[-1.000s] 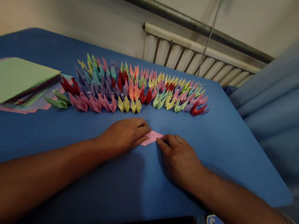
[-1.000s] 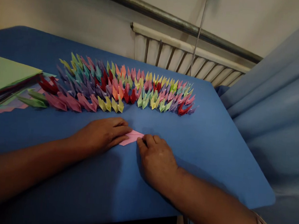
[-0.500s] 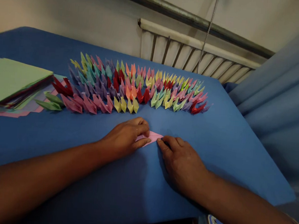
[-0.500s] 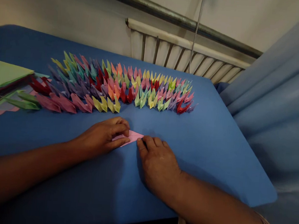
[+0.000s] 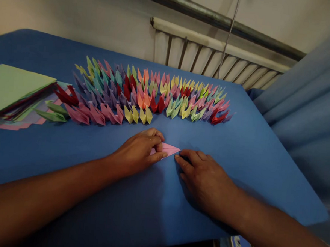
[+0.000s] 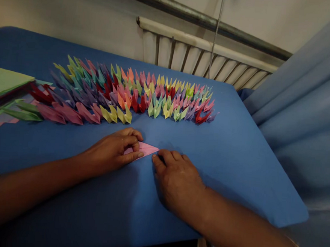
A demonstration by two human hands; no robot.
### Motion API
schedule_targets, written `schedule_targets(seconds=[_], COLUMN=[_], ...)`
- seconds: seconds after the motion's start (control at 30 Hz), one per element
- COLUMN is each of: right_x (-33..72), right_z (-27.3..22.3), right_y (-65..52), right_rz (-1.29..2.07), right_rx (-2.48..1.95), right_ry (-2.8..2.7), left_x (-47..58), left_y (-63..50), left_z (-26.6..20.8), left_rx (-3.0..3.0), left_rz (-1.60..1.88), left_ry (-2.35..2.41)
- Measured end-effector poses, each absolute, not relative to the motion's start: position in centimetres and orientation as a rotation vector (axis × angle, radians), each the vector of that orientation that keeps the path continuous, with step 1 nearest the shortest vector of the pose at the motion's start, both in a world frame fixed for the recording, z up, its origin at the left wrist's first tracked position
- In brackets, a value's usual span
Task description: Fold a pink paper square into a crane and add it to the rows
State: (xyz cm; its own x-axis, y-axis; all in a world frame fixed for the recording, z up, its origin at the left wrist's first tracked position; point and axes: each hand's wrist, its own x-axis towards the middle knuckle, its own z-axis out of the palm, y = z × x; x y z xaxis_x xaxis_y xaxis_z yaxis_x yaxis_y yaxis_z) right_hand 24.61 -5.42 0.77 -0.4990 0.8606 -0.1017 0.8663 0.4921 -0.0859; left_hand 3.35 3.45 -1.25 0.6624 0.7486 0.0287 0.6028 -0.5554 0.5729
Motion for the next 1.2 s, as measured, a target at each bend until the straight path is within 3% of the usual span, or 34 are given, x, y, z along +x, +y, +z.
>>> schedule_targets(seconds=[1.2], right_x=[24.0], right_z=[0.0], right_y=[-4.9], right_rz=[-0.183], right_rx=[1.626], right_ry=[2.661], left_x=[3.4], left_y=[3.1], left_z=[-1.7], left_rx=[2.405], left_rz=[0.411], left_ry=[1.062])
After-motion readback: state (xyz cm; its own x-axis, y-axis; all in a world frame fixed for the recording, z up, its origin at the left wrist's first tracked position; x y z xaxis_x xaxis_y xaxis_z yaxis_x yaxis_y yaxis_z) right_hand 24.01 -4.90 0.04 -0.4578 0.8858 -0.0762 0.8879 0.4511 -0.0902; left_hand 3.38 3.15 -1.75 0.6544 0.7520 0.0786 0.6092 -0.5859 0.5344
